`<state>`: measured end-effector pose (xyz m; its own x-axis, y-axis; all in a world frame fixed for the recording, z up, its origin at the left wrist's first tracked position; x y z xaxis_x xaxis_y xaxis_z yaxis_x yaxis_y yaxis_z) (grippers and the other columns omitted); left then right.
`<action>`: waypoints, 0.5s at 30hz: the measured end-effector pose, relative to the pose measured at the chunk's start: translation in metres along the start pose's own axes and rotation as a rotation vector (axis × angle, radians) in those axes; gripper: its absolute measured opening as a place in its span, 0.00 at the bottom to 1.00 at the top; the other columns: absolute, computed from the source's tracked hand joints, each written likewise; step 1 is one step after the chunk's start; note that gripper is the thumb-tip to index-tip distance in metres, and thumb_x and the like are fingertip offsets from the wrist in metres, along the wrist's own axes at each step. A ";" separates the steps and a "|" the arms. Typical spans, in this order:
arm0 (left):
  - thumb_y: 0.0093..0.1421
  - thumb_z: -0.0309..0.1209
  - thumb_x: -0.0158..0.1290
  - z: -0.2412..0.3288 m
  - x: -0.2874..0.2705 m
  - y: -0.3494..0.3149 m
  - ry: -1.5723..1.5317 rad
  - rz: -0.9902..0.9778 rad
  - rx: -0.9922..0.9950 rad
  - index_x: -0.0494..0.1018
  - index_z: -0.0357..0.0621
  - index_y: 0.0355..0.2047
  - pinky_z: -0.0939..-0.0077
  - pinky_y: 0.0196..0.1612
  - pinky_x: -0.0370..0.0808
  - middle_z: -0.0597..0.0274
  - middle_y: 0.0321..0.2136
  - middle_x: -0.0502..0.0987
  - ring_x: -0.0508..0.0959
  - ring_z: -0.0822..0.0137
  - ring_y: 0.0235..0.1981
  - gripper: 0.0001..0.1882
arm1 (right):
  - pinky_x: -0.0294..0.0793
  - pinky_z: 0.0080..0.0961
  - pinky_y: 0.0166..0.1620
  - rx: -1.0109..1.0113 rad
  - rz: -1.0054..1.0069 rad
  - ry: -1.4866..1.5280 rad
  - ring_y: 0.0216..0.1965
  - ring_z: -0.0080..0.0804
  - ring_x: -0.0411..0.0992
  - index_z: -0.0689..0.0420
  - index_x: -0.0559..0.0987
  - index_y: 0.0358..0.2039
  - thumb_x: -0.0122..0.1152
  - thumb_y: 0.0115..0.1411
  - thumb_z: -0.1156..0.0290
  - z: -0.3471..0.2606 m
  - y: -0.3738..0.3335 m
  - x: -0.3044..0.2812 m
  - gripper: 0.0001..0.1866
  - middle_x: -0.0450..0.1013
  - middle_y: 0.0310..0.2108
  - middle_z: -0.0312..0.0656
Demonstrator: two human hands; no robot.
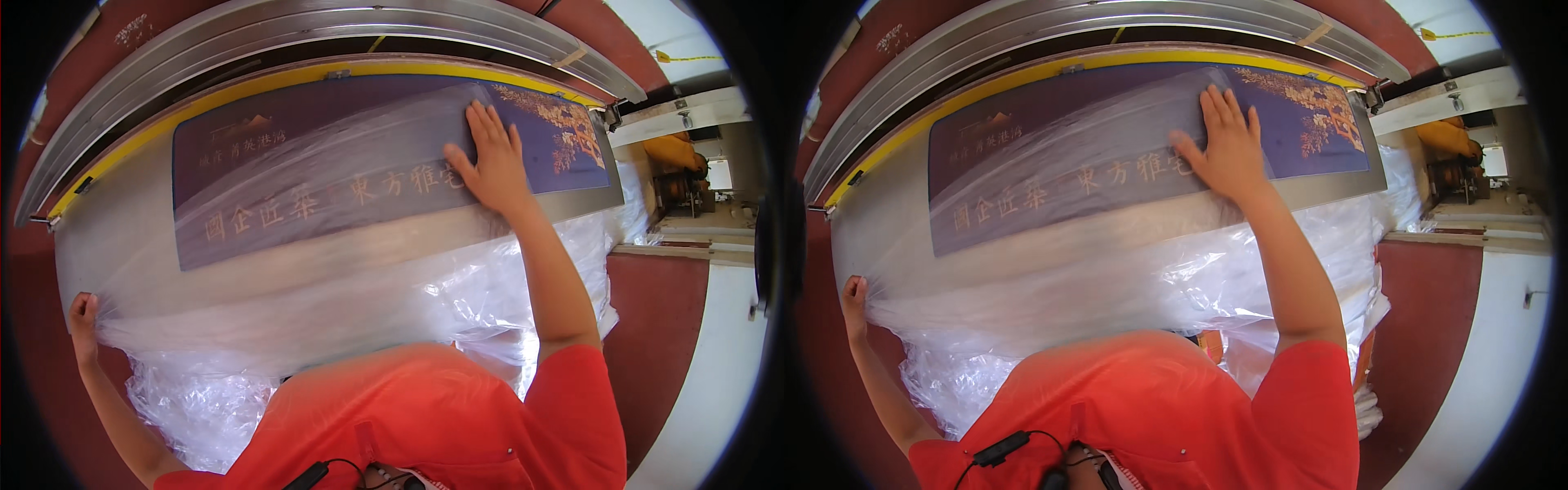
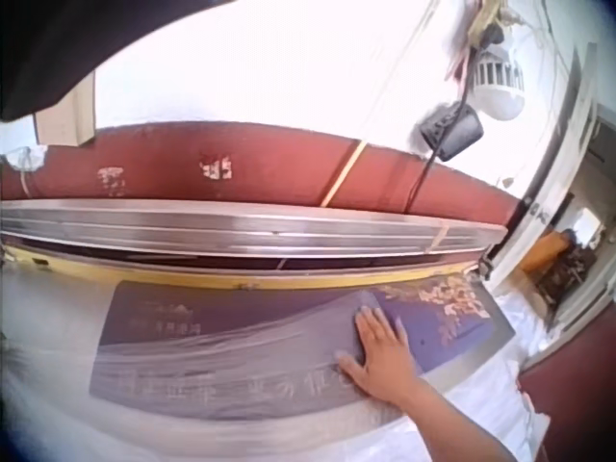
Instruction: The person wraps a large rectangular sign with a transparent plastic sheet. They repeatedly smooth the plastic over the surface, lift and reposition it, and tuck the edges to cover the sign. The sign remains on a workbench throughout the process.
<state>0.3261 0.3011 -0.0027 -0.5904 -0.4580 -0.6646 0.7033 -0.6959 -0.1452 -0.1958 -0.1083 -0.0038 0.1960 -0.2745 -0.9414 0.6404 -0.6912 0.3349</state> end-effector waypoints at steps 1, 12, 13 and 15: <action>0.54 0.31 0.46 0.001 -0.008 -0.004 -0.014 -0.062 0.043 0.65 0.42 0.21 0.87 0.28 0.57 0.74 0.20 0.61 0.58 0.81 0.23 0.08 | 0.41 0.42 0.55 0.010 0.039 -0.030 0.52 0.39 0.55 0.59 0.63 0.47 0.47 0.50 0.50 0.008 0.013 0.005 0.30 0.59 0.49 0.48; 0.55 0.36 0.45 0.004 -0.041 -0.069 -0.270 0.050 -0.043 0.66 0.41 0.34 0.84 0.37 0.60 0.71 0.28 0.66 0.64 0.78 0.30 0.11 | 0.67 0.37 0.33 0.488 0.153 0.045 0.30 0.44 0.68 0.57 0.72 0.27 0.50 0.50 0.60 0.036 0.066 0.031 0.12 0.69 0.27 0.47; 0.56 0.37 0.45 0.004 -0.036 -0.061 -0.343 0.132 -0.081 0.66 0.42 0.34 0.85 0.37 0.60 0.72 0.28 0.66 0.64 0.79 0.30 0.12 | 0.67 0.38 0.33 0.485 0.133 0.086 0.30 0.45 0.68 0.58 0.71 0.27 0.49 0.50 0.61 0.029 0.067 0.029 0.13 0.69 0.28 0.48; 0.57 0.39 0.43 0.027 -0.015 -0.035 -0.580 0.352 -0.132 0.66 0.43 0.35 0.86 0.37 0.61 0.72 0.29 0.66 0.64 0.80 0.31 0.13 | 0.66 0.38 0.33 0.414 0.244 0.095 0.30 0.46 0.68 0.60 0.70 0.28 0.48 0.51 0.61 0.042 0.066 0.038 0.14 0.69 0.27 0.49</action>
<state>0.2996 0.3174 0.0324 -0.4084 -0.8918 -0.1947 0.9126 -0.3952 -0.1045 -0.1769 -0.1922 -0.0156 0.3829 -0.4125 -0.8266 0.2223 -0.8273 0.5158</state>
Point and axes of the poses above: each hand's wrist, its own y-axis towards the middle knuckle, its own x-axis out of the palm, z = x × y, the point moved 3 cm from there along y, towards the middle knuckle
